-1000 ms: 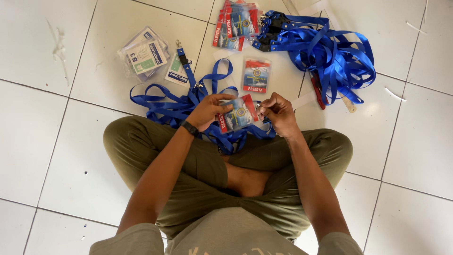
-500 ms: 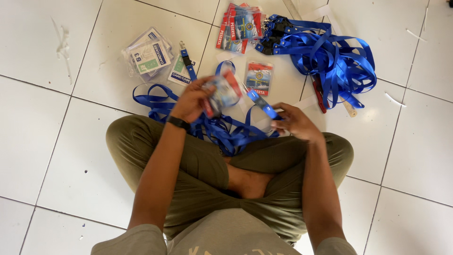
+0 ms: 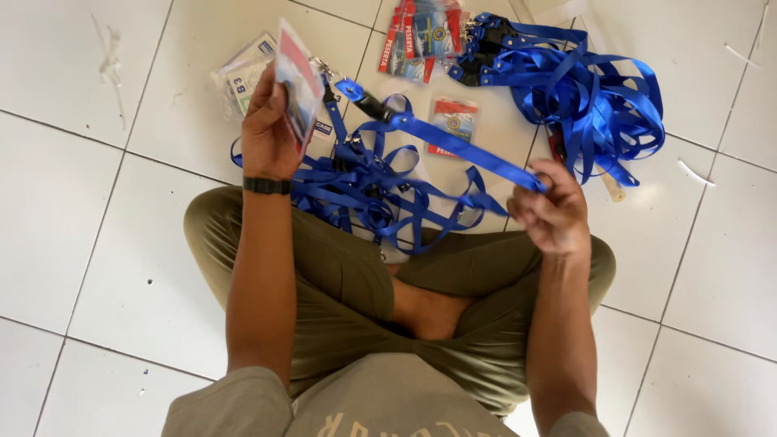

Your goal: The person sits on the floor and assembles blue lanyards by inserting packaged ID cards into the plastic holders attached to the straps. The person handles the lanyards and cards by hand, repeatedly threading the cards through the holders and placing the finished items into a pile.

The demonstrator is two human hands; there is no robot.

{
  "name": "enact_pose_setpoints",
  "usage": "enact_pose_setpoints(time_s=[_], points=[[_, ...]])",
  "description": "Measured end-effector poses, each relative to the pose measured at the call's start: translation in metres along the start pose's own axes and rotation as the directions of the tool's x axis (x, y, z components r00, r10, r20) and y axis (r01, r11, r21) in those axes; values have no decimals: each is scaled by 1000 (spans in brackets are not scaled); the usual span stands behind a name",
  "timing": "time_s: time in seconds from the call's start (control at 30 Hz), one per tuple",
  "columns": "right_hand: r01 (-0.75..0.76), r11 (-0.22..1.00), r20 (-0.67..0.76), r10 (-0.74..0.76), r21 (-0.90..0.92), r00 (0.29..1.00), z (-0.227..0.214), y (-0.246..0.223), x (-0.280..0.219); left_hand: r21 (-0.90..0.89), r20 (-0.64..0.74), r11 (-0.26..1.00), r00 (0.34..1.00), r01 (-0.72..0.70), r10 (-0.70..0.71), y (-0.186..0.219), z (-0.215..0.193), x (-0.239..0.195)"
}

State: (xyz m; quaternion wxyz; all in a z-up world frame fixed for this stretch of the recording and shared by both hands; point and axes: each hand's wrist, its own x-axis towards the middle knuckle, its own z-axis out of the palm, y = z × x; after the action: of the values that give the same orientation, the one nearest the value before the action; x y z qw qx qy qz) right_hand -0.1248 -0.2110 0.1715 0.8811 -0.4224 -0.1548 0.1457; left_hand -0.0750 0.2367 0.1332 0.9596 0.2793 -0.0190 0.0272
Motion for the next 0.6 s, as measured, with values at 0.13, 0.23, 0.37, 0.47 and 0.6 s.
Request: enact_pose_setpoints(time_s=[0.13, 0.23, 0.37, 0.47, 0.6], points=[[-85, 914, -80, 59, -396, 995, 27, 0, 10, -343, 171, 939, 984, 18, 44, 14, -9, -5], [-408, 544, -198, 404, -733, 893, 43, 10, 29, -439, 93, 895, 986, -86, 140, 27, -20, -5], [-301, 710, -42, 358, -637, 933, 42, 35, 21, -450, 116, 891, 986, -56, 121, 44, -9, -8], [-119, 906, -22, 121, -407, 992, 45, 40, 23, -472, 129, 881, 985, -39, 112, 48, -7, -9], [-206, 939, -291, 123, -275, 949, 37, 63, 22, -476, 114, 873, 977, -105, 180, 52, -4, -9]])
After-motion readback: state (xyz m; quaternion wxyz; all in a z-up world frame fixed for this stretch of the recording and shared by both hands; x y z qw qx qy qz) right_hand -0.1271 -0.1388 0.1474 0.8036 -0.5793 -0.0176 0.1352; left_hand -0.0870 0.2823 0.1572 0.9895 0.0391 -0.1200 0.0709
